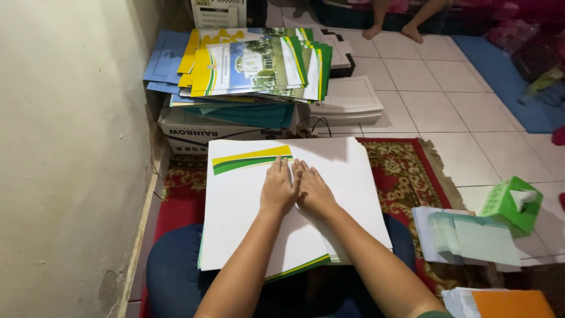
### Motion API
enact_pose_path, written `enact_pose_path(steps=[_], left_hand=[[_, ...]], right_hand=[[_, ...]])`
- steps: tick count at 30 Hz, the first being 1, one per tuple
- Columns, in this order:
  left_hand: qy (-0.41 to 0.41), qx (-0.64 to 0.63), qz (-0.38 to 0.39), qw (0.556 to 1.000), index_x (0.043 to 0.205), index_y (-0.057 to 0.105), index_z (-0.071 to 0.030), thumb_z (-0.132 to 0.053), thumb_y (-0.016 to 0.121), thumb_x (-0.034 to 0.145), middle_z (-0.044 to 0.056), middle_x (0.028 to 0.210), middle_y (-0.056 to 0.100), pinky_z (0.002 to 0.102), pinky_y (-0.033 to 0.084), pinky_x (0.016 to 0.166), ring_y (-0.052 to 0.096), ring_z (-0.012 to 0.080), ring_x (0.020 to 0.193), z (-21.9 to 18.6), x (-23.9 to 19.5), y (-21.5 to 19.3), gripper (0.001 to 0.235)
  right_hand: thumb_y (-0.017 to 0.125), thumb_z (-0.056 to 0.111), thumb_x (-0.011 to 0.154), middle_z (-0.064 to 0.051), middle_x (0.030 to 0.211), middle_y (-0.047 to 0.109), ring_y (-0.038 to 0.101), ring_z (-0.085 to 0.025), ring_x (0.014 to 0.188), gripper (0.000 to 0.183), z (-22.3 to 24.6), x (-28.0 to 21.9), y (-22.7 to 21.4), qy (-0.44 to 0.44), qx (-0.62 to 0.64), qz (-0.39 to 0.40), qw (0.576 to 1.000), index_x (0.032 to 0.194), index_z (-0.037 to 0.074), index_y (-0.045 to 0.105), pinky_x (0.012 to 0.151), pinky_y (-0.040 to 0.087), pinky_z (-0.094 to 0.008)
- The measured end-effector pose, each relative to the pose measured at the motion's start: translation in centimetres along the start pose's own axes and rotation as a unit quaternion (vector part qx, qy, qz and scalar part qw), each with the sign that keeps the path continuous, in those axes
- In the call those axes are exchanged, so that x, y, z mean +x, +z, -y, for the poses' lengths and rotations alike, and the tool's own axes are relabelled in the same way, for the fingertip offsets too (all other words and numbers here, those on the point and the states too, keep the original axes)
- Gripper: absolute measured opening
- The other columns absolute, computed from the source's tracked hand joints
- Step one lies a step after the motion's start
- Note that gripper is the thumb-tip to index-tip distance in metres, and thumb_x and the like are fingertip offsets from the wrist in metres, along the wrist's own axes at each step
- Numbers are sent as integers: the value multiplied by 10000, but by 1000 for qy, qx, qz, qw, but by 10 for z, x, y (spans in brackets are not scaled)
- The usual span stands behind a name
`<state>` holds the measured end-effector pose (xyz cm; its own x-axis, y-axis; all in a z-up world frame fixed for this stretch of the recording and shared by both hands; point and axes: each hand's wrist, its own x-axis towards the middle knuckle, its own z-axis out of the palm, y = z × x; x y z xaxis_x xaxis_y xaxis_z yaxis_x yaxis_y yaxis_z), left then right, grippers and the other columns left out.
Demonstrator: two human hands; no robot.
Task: Folding printed paper sheets into brochures and smoothing the creases by hand.
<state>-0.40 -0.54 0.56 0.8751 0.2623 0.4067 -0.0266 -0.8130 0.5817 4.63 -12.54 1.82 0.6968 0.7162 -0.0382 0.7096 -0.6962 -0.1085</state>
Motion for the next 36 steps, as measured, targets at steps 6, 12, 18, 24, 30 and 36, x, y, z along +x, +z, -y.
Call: enact_pose_path(steps=[6, 12, 18, 24, 30, 36], left_hand=[[-17, 10, 13, 1000, 1370, 527, 82, -586, 284, 1037, 325, 1370, 534, 467, 426, 1092, 541, 431, 1302, 0, 2, -2, 785], [-8, 23, 6, 1000, 1353, 526, 117, -558, 324, 1043, 352, 1355, 540, 484, 423, 1098, 546, 455, 1291, -2, 0, -2, 770], [-11, 17, 17, 1000, 1361, 520, 110, -558, 307, 1046, 345, 1348, 543, 483, 430, 1095, 549, 447, 1288, -5, 2, -10, 769], [1, 6, -3, 1000, 1358, 520, 132, -486, 371, 1045, 368, 1338, 548, 484, 419, 1098, 545, 475, 1279, -5, 2, -11, 709], [-12, -19, 13, 1000, 1384, 493, 129, -484, 313, 1044, 362, 1360, 535, 469, 394, 1123, 529, 462, 1305, 0, 8, -8, 723], [-6, -6, -4, 1000, 1379, 501, 106, -496, 323, 1043, 336, 1351, 548, 455, 414, 1104, 547, 437, 1290, 2, 6, -1, 712]], right_hand=[[241, 438, 1026, -100, 1701, 149, 108, -229, 1570, 698, 10, -54, -12, 15, 53, 53, 997, 1624, 92, 143, 1250, 43, -412], [207, 395, 1051, -153, 1685, 190, 146, -272, 1561, 659, 16, -72, -17, 16, 45, 53, 997, 1607, 41, 193, 1245, 35, -421], [252, 403, 1044, -128, 1691, 182, 128, -256, 1567, 667, 12, -36, -19, 15, 44, 66, 997, 1617, 70, 177, 1249, 21, -442], [439, 203, 956, -128, 1694, 197, 165, -267, 1563, 722, 3, 27, -16, -10, 12, 8, 1000, 1619, 55, 195, 1252, 98, -457], [442, 253, 1008, -126, 1672, 283, 264, -276, 1539, 672, -14, 74, 7, -6, -31, -38, 999, 1620, 67, 236, 1237, 171, -485], [455, 265, 1007, -120, 1674, 277, 259, -273, 1540, 682, -12, 64, 12, 0, -22, -47, 999, 1626, 81, 234, 1237, 159, -479]])
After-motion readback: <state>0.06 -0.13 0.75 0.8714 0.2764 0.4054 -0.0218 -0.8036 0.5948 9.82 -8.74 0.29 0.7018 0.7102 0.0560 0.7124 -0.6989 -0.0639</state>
